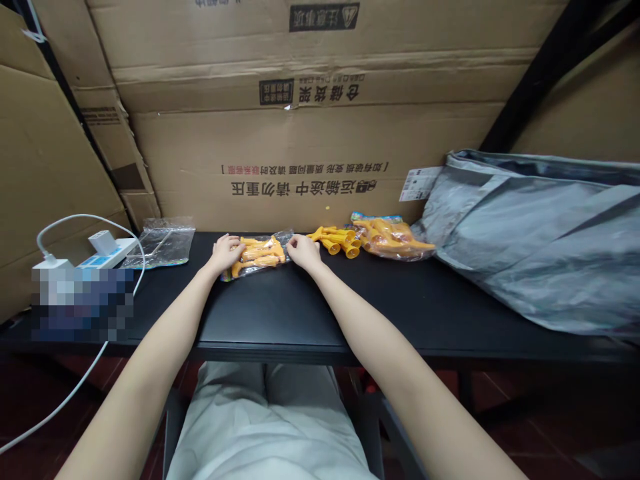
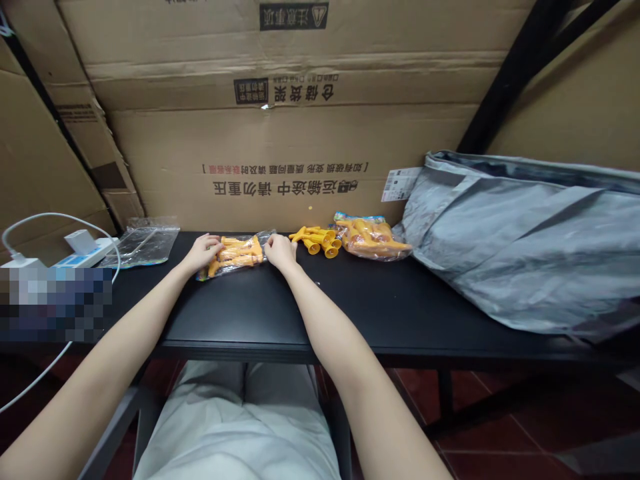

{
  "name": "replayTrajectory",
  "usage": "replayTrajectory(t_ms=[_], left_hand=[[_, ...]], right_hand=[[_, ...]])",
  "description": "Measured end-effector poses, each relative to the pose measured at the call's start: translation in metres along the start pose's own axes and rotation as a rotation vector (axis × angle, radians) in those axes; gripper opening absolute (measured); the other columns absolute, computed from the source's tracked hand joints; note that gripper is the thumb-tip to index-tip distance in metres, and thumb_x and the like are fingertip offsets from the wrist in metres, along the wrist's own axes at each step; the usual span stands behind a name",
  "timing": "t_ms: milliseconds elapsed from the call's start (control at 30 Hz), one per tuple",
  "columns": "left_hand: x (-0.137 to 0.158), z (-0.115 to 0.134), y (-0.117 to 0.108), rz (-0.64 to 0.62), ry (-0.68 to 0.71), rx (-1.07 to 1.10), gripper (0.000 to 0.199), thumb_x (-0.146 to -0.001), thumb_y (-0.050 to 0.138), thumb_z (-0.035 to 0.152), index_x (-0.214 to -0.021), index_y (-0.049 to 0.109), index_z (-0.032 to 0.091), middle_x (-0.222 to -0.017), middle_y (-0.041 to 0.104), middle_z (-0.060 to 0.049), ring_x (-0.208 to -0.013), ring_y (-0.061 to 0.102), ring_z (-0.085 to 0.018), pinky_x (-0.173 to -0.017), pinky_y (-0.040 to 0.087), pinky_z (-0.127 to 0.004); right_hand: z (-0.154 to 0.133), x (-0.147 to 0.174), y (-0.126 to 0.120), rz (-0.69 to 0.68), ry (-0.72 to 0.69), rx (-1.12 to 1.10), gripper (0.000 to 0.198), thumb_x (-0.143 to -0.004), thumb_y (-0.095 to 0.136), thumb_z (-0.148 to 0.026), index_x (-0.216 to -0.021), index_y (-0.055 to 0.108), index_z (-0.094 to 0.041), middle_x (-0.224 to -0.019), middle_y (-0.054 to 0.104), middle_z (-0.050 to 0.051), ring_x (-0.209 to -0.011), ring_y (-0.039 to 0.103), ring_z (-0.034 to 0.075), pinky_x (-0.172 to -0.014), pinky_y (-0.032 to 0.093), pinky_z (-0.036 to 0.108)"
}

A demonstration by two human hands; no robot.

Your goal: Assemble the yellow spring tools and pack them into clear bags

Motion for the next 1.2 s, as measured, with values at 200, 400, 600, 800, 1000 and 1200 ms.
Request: replayTrajectory(t_ms=[200,400,600,800,1000,1200], left_hand=[[0.008,0.01,-0.002,0.016,0.083,-0.095,0.024,-0.081,0.049,0.027,-0.097,0.065,0.021,-0.123,0.061,-0.009,-0.124,0.046,-0.025,-0.107,0.03,-0.049],[0.007,-0.004,0.002,-0.08,-0.066,-0.047,0.035,-0.081,0.054,0.038,-0.11,0.062,0.021,-0.112,0.067,-0.011,-0.11,0.058,-0.024,-0.097,0.041,-0.038],[0.009,0.001,-0.015,-0.036,-0.202,-0.084,0.031,-0.086,0.043,0.04,-0.09,0.068,0.021,-0.078,0.072,-0.006,-0.085,0.067,-0.023,-0.082,0.047,-0.033],[0.012,-0.006,-0.019,-0.036,-0.359,0.069,0.026,-0.081,0.049,0.031,-0.09,0.068,0.016,-0.047,0.059,-0.001,-0.05,0.061,-0.019,-0.062,0.047,-0.029],[0.012,0.001,-0.005,-0.144,-0.294,0.378,0.03,-0.079,0.058,0.024,-0.106,0.062,0.014,-0.073,0.07,-0.004,-0.05,0.058,-0.01,-0.051,0.043,-0.021],[0.012,-0.002,0.0,-0.21,-0.326,0.351,0.027,-0.084,0.052,0.03,-0.1,0.062,0.011,-0.044,0.055,0.002,-0.037,0.051,-0.012,-0.047,0.04,-0.022]], right_hand=[[0.001,0.004,-0.017,0.152,0.016,0.182,0.02,-0.083,0.045,-0.015,-0.099,0.057,-0.012,-0.108,0.06,0.017,-0.107,0.054,0.029,-0.087,0.04,0.041],[0.007,0.0,-0.022,0.003,0.169,0.21,0.032,-0.087,0.051,-0.032,-0.105,0.06,-0.007,-0.102,0.064,0.025,-0.103,0.059,0.035,-0.085,0.044,0.042],[0.01,-0.002,-0.018,-0.03,0.178,0.194,0.035,-0.086,0.053,-0.033,-0.099,0.067,-0.004,-0.101,0.065,0.028,-0.103,0.061,0.037,-0.085,0.046,0.044],[0.017,-0.003,-0.01,-0.15,0.237,0.079,0.034,-0.085,0.053,-0.038,-0.077,0.069,-0.009,-0.063,0.066,0.015,-0.08,0.067,0.027,-0.079,0.048,0.036],[0.026,-0.009,0.008,-0.13,0.327,-0.438,0.021,-0.079,0.063,-0.023,-0.061,0.055,-0.015,-0.049,0.056,0.002,-0.051,0.057,0.014,-0.056,0.048,0.025],[0.023,-0.004,0.022,-0.226,0.434,-0.888,0.023,-0.077,0.066,-0.011,-0.066,0.047,-0.017,-0.053,0.058,0.0,-0.052,0.058,0.011,-0.056,0.051,0.022]])
Point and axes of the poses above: each hand's wrist, its own x-axis away from the middle knuckle, its own y-axis out of the palm, z = x × y, the point moved 4 cm from there along -x, towards the middle knuckle
